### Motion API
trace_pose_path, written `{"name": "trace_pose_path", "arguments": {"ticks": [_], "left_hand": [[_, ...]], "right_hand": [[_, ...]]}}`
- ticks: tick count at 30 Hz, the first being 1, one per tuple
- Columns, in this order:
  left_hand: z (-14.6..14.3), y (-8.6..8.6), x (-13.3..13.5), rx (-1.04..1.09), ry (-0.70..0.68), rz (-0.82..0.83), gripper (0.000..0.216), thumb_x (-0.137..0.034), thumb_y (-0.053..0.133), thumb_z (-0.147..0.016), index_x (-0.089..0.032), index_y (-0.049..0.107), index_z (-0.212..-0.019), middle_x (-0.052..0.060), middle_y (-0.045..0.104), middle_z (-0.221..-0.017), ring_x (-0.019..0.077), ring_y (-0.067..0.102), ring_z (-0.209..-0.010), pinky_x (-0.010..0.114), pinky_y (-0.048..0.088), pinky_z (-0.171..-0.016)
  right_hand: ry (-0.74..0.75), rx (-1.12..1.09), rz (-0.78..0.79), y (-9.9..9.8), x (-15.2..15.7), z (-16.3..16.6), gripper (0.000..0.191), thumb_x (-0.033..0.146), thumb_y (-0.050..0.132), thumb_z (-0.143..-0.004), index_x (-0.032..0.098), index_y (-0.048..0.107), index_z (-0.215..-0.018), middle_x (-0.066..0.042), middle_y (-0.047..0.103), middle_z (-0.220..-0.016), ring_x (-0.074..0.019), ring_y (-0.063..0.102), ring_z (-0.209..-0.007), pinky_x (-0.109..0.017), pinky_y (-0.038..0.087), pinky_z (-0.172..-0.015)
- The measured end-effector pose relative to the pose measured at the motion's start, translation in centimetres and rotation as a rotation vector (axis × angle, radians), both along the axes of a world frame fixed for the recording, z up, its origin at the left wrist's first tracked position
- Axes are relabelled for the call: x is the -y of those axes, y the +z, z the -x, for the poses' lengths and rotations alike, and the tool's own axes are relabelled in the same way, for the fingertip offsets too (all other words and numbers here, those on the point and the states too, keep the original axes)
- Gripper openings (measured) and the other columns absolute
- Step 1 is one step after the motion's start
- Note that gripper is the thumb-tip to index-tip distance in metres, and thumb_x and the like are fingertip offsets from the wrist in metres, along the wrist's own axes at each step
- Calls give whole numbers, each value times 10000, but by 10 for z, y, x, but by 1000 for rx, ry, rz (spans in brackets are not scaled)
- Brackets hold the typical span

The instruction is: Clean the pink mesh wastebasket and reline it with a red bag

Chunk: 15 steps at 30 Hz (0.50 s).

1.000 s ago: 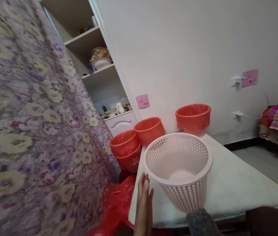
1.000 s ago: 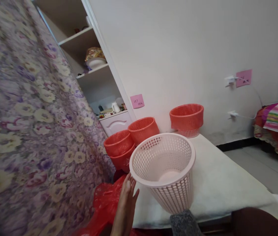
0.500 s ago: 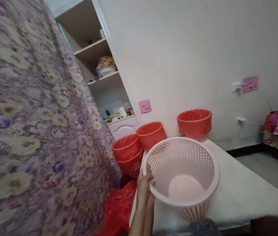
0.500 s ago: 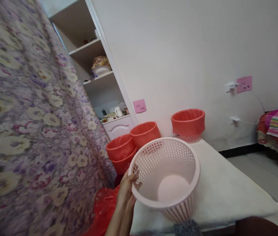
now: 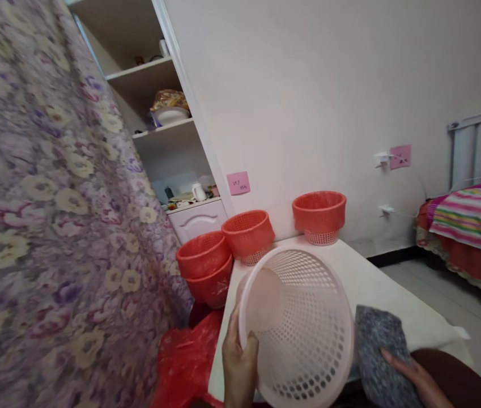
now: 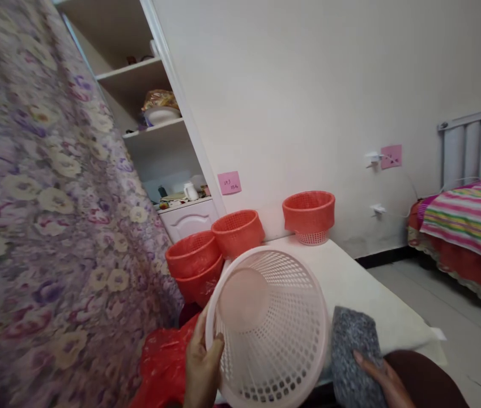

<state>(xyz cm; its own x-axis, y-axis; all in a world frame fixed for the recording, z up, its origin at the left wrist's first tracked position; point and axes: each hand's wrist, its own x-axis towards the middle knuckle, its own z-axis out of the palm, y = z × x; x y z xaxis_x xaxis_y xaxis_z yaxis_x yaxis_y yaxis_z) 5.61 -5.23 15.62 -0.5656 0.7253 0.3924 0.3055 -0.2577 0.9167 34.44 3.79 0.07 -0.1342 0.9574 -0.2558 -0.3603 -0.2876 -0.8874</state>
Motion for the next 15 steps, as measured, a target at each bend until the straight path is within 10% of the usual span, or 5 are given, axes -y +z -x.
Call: {"name": "trace_pose_path", "arguments": {"ticks": [6,15], "left_hand": [[-16,-20,7,-98,-21,-2,614,-104,495,-683,-214,573,-1282,39,582,-1352,284,440,-1329,433,248,-1174],[-33,-40,-3,-161,-171,-214,512,-269,605,-680,-217,677,-1184,75,633,-1309,353,473,-1304,476,276,-1161]], "right_hand": [[-160,-45,-128,63,-44,16,524,439,776,-643,195,616,-1078,-45,774,-888,-289,719,-816,-360,578,-722],[-273,615,-993,160,-20,82,513,288,612,-750,195,518,-1245,-108,644,-1209,-293,601,-1134,-412,482,-962]]}}
